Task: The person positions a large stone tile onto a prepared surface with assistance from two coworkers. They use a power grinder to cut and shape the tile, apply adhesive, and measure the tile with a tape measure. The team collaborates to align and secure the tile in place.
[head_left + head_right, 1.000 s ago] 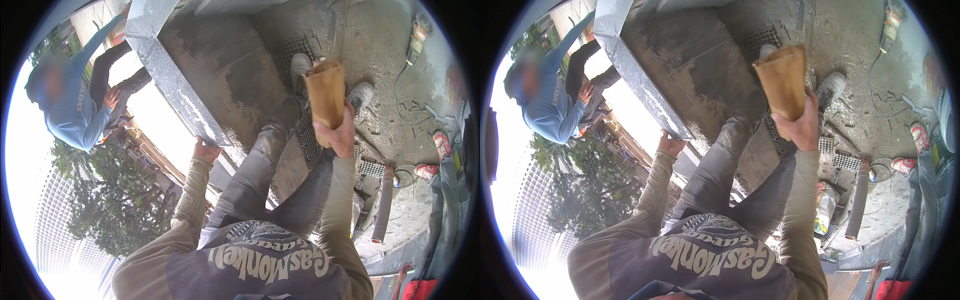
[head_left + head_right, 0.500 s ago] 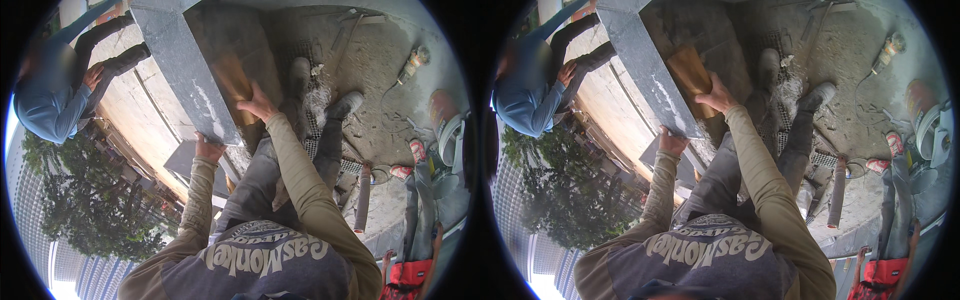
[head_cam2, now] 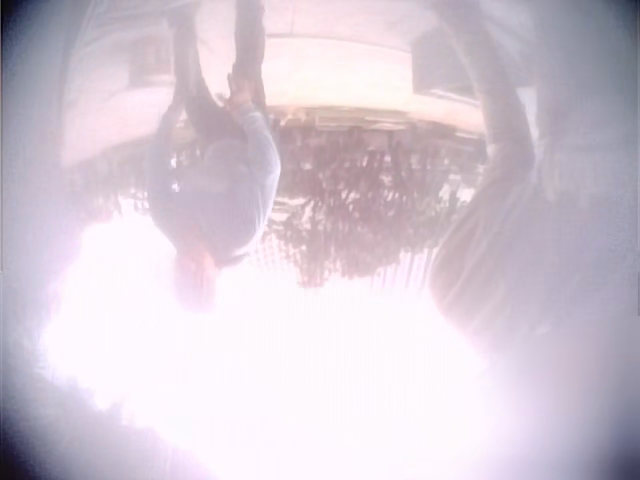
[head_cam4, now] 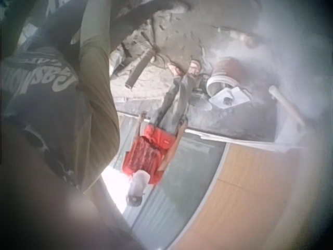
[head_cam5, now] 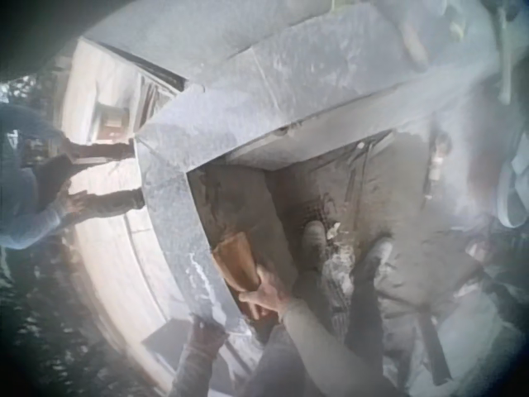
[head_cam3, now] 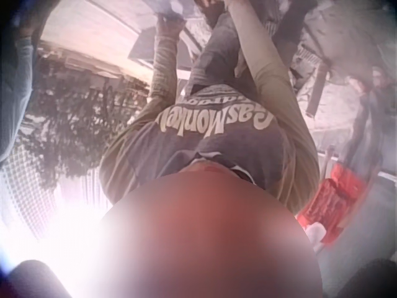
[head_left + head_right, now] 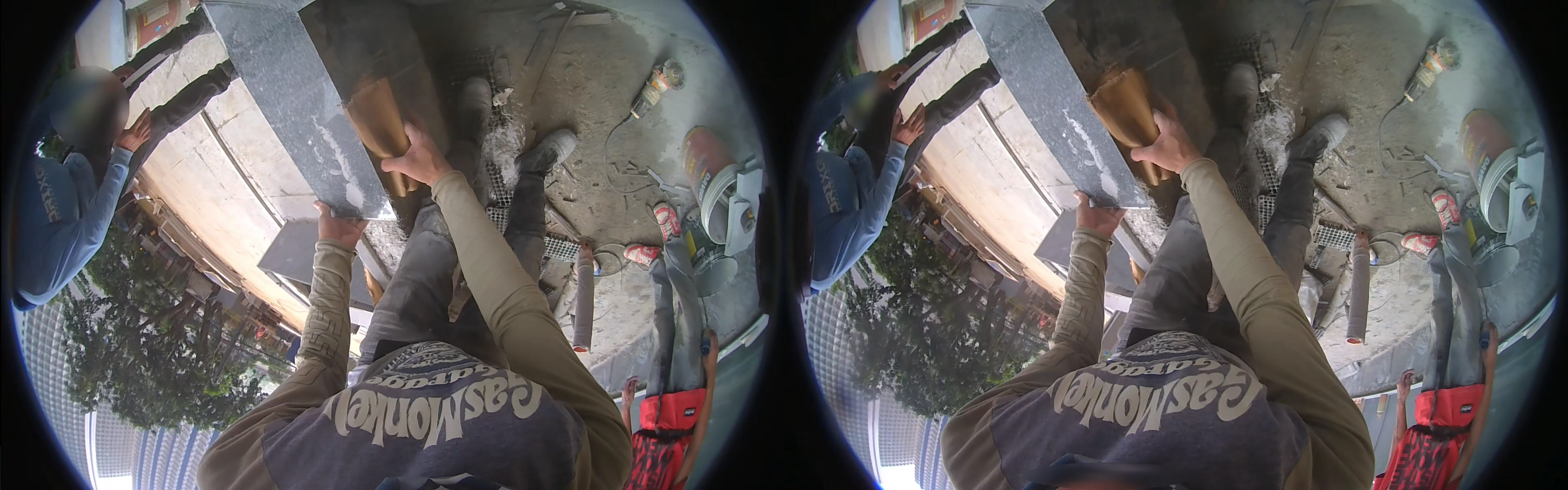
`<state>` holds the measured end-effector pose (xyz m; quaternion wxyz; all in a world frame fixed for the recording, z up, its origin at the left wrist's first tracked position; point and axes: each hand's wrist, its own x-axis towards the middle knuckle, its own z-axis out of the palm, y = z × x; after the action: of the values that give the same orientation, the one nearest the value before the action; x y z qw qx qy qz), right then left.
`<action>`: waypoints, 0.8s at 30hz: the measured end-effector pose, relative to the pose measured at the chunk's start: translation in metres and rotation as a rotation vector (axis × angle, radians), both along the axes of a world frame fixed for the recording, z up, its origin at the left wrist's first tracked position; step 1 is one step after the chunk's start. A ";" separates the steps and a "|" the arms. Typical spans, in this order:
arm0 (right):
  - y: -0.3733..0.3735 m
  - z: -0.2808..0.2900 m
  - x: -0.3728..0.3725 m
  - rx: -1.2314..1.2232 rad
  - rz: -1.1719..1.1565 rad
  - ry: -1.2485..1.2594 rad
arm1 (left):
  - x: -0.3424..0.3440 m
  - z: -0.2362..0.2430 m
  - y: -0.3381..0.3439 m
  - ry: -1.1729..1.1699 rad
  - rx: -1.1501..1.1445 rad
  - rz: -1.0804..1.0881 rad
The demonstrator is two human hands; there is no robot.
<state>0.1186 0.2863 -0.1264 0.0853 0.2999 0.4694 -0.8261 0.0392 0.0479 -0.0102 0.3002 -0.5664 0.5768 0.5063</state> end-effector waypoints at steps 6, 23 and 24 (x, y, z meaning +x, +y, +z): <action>0.008 -0.002 -0.012 -0.182 -0.045 -0.108 | -0.001 -0.002 -0.004 0.013 0.066 -0.044; -0.016 0.021 0.015 0.217 0.216 -0.021 | -0.006 -0.007 -0.014 -0.071 -0.016 -0.015; -0.005 0.025 0.009 0.230 0.272 -0.010 | -0.005 -0.008 -0.016 -0.055 0.002 -0.015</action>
<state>0.1273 0.2808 -0.1009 0.1636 0.2456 0.5967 -0.7462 0.0347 0.0317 -0.0178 0.3202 -0.5754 0.5721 0.4891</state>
